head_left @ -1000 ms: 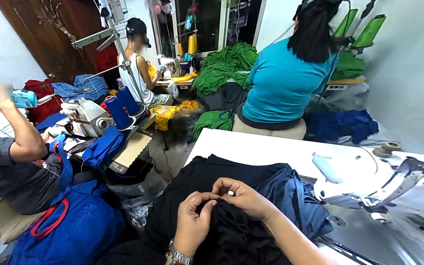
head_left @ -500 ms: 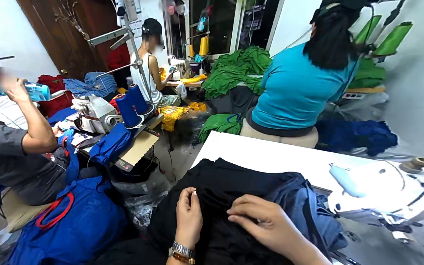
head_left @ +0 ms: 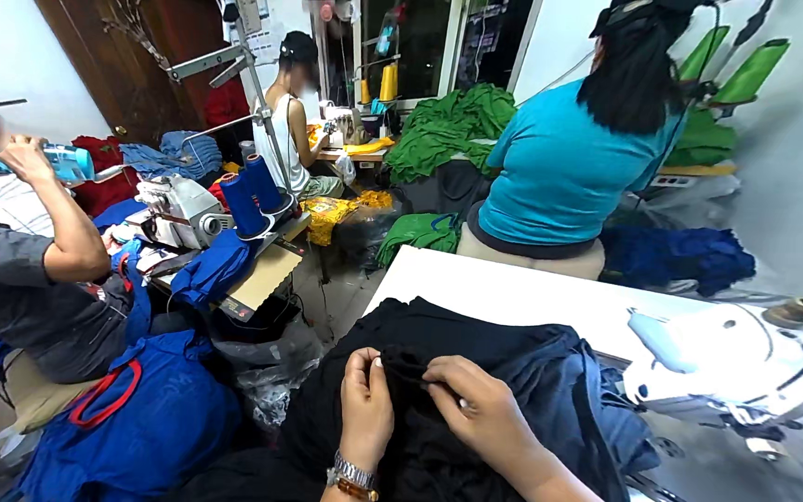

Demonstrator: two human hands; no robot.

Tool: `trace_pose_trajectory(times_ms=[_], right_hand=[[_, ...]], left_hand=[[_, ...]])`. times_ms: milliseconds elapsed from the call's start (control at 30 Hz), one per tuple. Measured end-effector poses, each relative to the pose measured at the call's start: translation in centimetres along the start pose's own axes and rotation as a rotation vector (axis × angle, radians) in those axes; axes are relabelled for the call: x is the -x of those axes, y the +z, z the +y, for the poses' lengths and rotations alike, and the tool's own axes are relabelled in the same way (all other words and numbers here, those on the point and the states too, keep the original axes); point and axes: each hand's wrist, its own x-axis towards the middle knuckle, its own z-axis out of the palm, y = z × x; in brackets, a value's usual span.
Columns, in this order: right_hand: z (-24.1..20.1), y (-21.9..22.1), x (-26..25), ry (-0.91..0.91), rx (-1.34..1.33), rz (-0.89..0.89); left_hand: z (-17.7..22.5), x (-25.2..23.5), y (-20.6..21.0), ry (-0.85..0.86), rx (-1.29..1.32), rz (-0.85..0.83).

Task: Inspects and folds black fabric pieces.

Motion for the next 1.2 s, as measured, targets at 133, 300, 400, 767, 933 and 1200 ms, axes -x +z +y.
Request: trace_pose_trajectory(times_ms=[133,300,400,767,933,1200], right_hand=[[-1.0,-3.0,0.1,0.092,-0.326,-0.154],[0.1,-6.7,0.6,0.135,-0.116,-0.159],[-0.3,-6.8,1.4,0.181,-0.017,-0.027],[-0.5,-4.5,2.8,0.223,0.128,0.054],[-0.3,-5.0,3.4,0.257,0.13,0.05],[-0.8,-4.5,3.5,0.202,0.13,0.027]], left_hand=[[-0.3,-0.4,-0.3,0.251,-0.079,0.022],[0.4,0.1,0.3,0.327,0.051,-0.037],[0.9,0.8,1.3,0.194,0.195,-0.06],[0.4,1.3,1.2,-0.263,0.605,-0.193],[0.2,1.7,1.7,-0.254,0.595,-0.155],[0.2,1.7,1.7,-0.217,0.553,-0.308]])
